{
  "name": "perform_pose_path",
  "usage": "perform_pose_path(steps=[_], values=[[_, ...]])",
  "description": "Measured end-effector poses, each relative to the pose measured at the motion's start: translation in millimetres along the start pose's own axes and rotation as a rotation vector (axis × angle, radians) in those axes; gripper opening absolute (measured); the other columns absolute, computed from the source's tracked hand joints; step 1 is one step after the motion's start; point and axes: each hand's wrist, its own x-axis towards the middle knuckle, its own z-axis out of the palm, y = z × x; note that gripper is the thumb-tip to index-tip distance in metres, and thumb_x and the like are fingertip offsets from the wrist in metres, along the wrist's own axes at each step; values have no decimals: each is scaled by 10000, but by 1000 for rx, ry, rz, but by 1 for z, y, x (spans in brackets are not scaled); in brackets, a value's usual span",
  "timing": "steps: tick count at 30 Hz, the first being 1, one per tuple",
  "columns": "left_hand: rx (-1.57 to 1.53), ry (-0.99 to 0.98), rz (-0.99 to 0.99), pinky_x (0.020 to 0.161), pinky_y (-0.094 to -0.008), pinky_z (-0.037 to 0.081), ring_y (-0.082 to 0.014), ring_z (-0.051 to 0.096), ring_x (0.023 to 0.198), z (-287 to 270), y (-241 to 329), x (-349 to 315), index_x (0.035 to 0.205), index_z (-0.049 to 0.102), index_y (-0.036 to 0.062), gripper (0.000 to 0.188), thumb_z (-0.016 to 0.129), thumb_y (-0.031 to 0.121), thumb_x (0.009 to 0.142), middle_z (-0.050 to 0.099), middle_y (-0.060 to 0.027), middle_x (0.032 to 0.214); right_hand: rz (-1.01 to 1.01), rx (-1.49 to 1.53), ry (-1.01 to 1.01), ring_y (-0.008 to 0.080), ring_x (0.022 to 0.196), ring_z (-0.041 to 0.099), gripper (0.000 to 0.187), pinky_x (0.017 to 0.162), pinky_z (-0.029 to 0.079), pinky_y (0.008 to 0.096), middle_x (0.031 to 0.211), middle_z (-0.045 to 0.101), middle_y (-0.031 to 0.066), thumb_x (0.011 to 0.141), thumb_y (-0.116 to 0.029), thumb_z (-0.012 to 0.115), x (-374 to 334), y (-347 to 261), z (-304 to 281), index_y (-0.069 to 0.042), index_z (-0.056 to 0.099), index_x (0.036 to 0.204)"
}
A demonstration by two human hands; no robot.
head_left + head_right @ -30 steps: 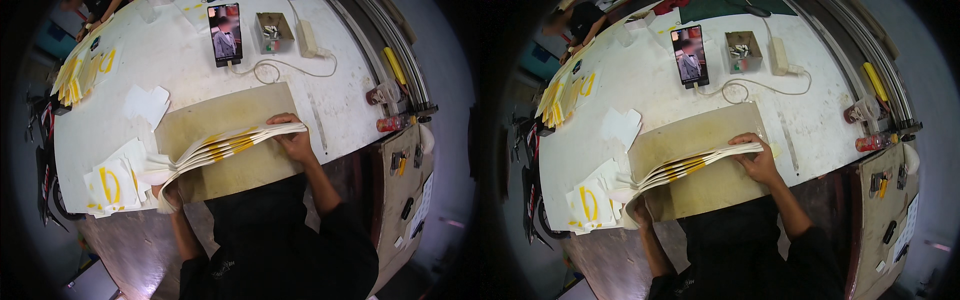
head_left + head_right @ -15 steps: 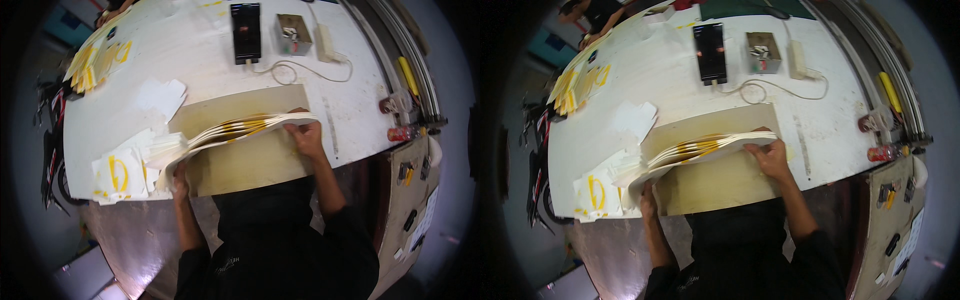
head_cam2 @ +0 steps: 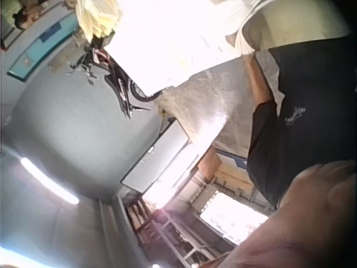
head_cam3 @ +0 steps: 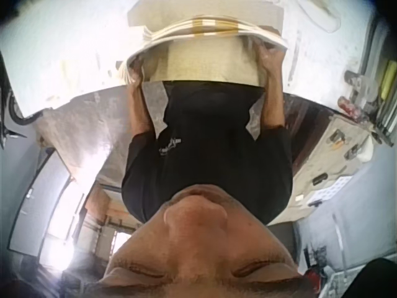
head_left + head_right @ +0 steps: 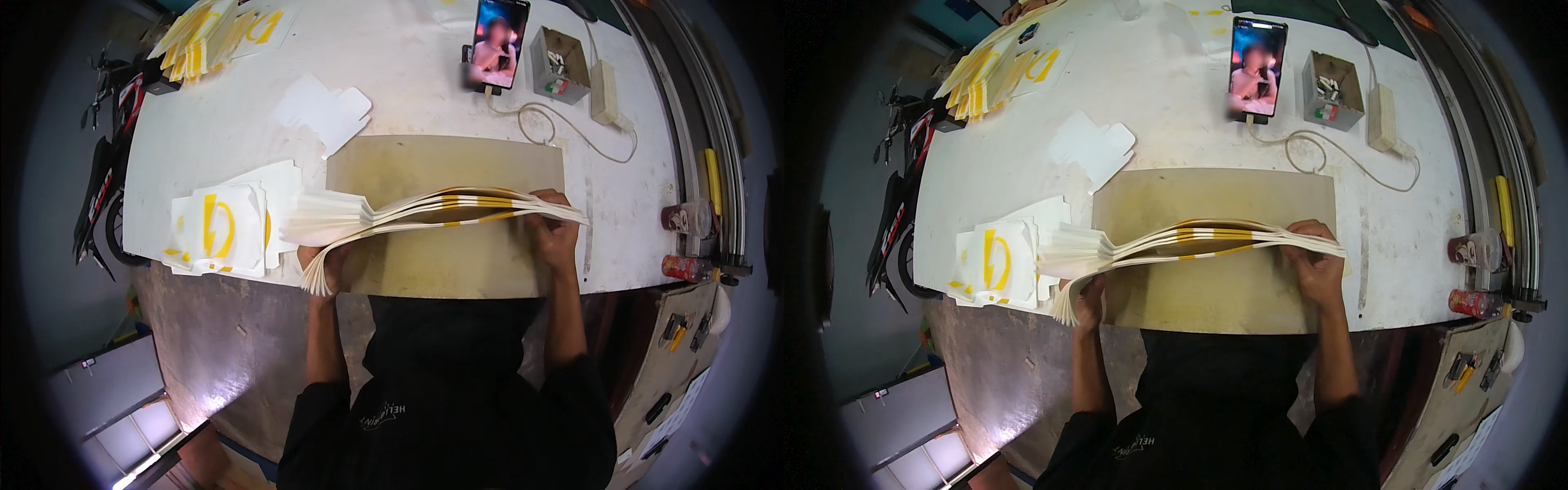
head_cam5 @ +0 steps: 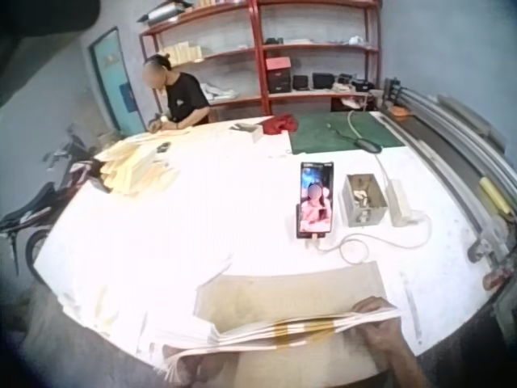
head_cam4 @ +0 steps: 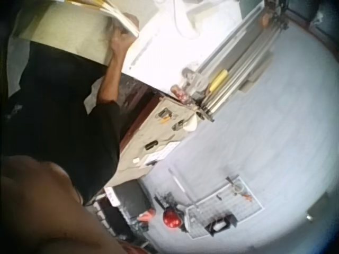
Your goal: The person repeatedly peels yellow and gold logo stickers from white backing sheets on a workbench. They handle the sheets one at a time, peel the logo, and place the peeled sheets aside. A smartphone playing a video is visible on the table.
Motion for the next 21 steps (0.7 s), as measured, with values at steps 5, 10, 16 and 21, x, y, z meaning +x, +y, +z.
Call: perform_pose_path(steps=[5,10,16,21], values=[[-62,45,-235,1073,-372,446,-223,608,1198,0,-10,-6,1297,663,-27,386,661,253,1032,701,-102,1258,48,-31,38,166,945,648,206,850,546,305,1085,683,126,909,33,770,-3,2,-4,5,636,1063],[24,95,-89,989,-360,494,-210,650,1111,2,32,-8,1191,676,-25,332,737,224,980,723,-98,1147,-63,26,10,158,933,642,213,839,543,300,1085,671,120,915,19,774,-7,-1,-6,-8,628,1068],[-68,105,119,864,-356,548,-193,691,948,5,-37,4,1104,733,-20,340,774,285,959,750,-93,1030,22,9,5,155,925,624,201,860,519,310,1075,663,99,930,-18,773,-8,3,-1,-8,633,1074],[-86,255,-178,1014,-364,489,-243,652,1114,10,-14,1,1329,634,-25,508,764,305,966,703,-110,1236,96,-55,41,154,951,651,232,863,533,319,1053,706,87,926,-53,791,-8,-3,-1,16,675,1115]])
